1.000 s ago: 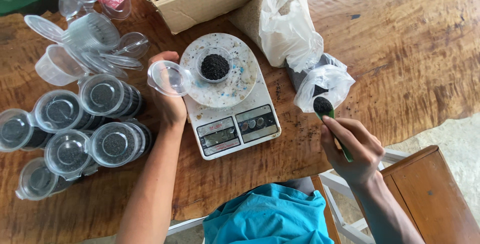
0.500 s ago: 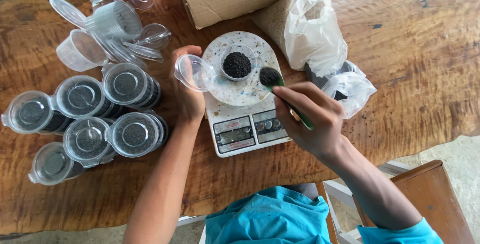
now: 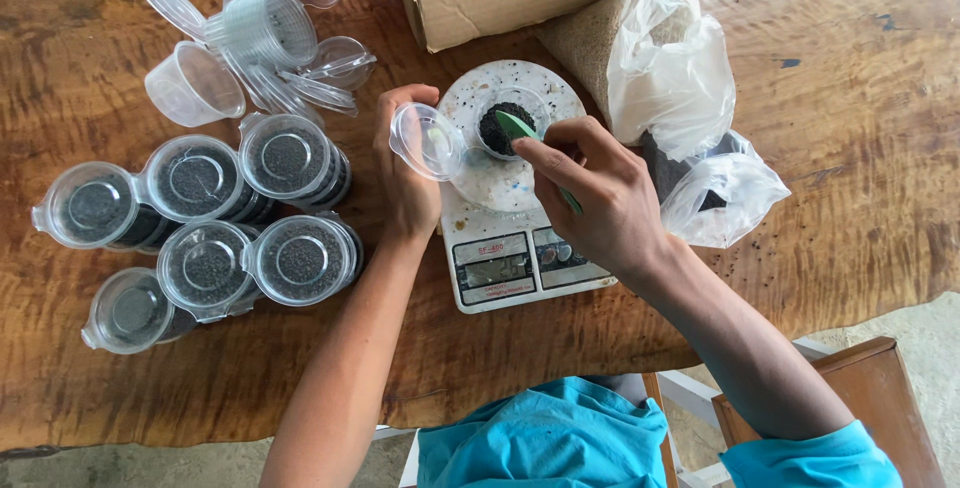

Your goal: The person fills small containers with black pellets by using a spoon to scoop them from a bag onto a scale and then into the containers.

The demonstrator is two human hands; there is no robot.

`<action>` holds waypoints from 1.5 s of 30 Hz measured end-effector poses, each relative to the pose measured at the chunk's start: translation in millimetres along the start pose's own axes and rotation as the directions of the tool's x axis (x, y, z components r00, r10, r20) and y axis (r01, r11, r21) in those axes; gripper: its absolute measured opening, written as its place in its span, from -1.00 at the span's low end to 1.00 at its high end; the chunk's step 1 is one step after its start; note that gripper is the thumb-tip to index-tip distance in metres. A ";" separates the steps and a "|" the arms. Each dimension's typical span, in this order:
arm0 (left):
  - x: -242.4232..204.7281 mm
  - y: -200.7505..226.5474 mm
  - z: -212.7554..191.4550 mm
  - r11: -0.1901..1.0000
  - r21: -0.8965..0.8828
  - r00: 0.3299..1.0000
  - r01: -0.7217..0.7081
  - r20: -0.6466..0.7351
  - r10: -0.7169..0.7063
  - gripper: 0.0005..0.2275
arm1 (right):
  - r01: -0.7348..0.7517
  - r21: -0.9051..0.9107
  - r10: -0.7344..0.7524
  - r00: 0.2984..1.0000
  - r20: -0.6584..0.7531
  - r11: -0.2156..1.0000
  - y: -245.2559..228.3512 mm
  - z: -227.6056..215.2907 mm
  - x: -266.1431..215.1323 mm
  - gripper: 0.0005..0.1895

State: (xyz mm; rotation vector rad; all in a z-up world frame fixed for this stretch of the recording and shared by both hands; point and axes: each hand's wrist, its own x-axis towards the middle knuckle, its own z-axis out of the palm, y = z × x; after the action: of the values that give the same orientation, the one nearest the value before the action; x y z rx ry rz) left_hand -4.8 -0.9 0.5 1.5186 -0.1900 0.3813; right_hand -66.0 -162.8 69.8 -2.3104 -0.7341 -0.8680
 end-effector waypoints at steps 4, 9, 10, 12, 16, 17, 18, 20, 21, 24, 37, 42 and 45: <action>0.5 1.7 1.6 1.000 -0.015 1.000 0.004 0.000 -0.004 -0.74 | 0.018 -0.031 -0.020 0.999 -0.042 0.999 2.2 -3.0 -3.1 -0.72; -0.1 5.6 0.9 1.000 0.020 0.999 0.000 0.034 -0.001 -0.71 | 0.002 0.010 -0.001 0.996 -0.090 1.000 -0.1 -23.8 -9.7 -0.78; -0.4 5.7 1.1 1.000 0.009 0.999 0.011 0.033 -0.011 -0.71 | -0.023 0.016 0.024 0.995 -0.094 1.000 -0.2 -29.0 -13.4 -0.80; -0.9 6.1 1.3 1.000 -0.003 0.999 0.021 0.033 -0.021 -0.71 | -0.048 0.020 0.050 0.994 -0.100 0.999 1.0 -38.5 -22.9 -0.82; -1.4 2.6 0.6 0.999 0.028 0.999 0.026 0.042 -0.027 -0.69 | -0.105 0.061 0.113 0.983 -0.145 0.993 6.7 -58.9 -54.2 -0.91; -0.9 0.6 0.3 0.998 0.052 0.999 0.019 0.045 -0.021 -0.68 | -0.131 0.066 0.140 0.979 -0.148 0.989 8.3 -64.7 -63.8 -0.94; -0.9 0.7 1.0 0.999 0.050 0.999 0.017 0.047 -0.020 -0.68 | -0.131 0.063 0.140 0.979 -0.149 0.989 8.6 -69.4 -75.6 -0.94; -1.8 1.0 1.7 0.999 -0.049 0.999 0.005 0.044 -0.003 -0.64 | -0.264 0.076 0.274 0.947 -0.168 0.961 8.3 -78.4 -100.6 -0.92; -1.3 0.8 0.7 0.999 -0.048 0.999 0.006 0.050 -0.004 -0.64 | -0.269 0.076 0.278 0.945 -0.171 0.960 10.8 -80.3 -110.3 -0.92; -1.5 -1.1 1.1 0.997 0.044 0.997 -0.059 0.058 0.057 -0.62 | -0.346 0.081 0.355 0.901 -0.251 0.935 16.7 -87.7 -135.5 -0.91; 1.3 -4.0 3.0 0.985 0.167 0.998 -0.053 0.044 0.046 -0.64 | -0.439 -0.071 0.419 0.887 -0.194 0.896 32.0 -88.7 -119.4 -0.98; 0.5 -4.4 2.0 0.976 0.200 0.996 -0.082 0.060 0.072 -0.61 | -0.485 -0.229 0.464 0.874 -0.144 0.844 37.7 -85.0 -122.7 -0.97; 0.7 -5.7 1.2 0.978 0.187 0.994 -0.091 0.073 0.078 -0.61 | -0.504 -0.356 0.494 0.860 -0.127 0.787 42.1 -83.3 -125.7 -0.94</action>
State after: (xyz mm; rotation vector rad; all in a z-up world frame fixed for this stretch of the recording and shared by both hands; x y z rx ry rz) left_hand -2.0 -2.1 -4.5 1.7165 -0.2772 0.4272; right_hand -152.8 -283.5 20.5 -2.6334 0.0974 -0.8337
